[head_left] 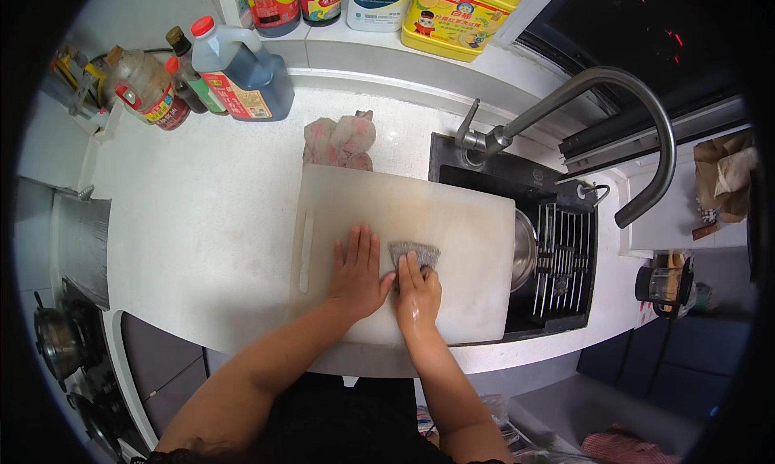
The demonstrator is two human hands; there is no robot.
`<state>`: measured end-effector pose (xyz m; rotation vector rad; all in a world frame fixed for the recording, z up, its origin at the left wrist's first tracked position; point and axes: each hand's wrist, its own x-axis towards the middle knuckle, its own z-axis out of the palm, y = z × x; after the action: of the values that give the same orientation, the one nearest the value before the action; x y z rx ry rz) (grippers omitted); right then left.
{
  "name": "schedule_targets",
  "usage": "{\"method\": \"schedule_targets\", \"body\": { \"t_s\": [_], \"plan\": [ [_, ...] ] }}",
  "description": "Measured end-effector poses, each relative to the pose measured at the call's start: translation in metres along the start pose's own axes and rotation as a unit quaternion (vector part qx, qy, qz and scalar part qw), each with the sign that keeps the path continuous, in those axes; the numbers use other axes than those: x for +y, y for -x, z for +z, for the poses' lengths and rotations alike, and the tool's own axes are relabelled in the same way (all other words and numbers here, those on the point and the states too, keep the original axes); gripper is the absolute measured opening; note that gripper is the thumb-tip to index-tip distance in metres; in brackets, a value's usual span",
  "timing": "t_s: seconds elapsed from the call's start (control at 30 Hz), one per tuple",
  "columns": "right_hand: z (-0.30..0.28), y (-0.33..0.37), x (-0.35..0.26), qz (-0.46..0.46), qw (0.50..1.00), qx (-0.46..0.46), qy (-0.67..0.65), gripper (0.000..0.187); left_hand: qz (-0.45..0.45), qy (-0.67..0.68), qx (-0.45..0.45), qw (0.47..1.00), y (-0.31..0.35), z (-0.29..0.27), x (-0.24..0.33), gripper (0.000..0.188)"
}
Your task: The person scrubs a white plastic cutting board with a metal scouring pad at a kitchen sink. They rinse the board under running water, flip it over to clean the other side, and continue scrubbing and rinsing until the board is clean.
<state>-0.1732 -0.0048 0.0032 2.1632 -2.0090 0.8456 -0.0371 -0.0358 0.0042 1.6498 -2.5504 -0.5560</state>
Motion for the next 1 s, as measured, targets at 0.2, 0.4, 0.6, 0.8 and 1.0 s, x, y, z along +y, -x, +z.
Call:
{"method": "schedule_targets", "body": {
  "t_s": [0.2,0.4,0.6,0.8,1.0],
  "plan": [
    [0.027,-0.081,0.043,0.035,0.999,0.025,0.029,0.042,0.022,0.007,0.012,1.0,-0.001,0.003,0.009,0.076],
    [-0.002,0.005,0.006,0.004,0.998,0.011,0.058,0.037,0.002,0.01,-0.01,1.0,-0.001,-0.005,0.003,0.077],
    [0.018,-0.068,0.042,0.025,0.995,0.04,0.083,0.032,0.017,0.01,0.017,1.0,0.0,0.002,0.006,0.077],
    [0.008,-0.022,0.021,0.028,0.998,0.025,0.051,0.043,0.005,-0.007,-0.005,1.0,0.002,-0.006,0.003,0.078],
    [0.0,-0.028,0.021,0.014,0.996,0.022,0.084,0.034,0.009,0.003,-0.005,1.0,0.003,0.005,0.008,0.078]
  ]
}}
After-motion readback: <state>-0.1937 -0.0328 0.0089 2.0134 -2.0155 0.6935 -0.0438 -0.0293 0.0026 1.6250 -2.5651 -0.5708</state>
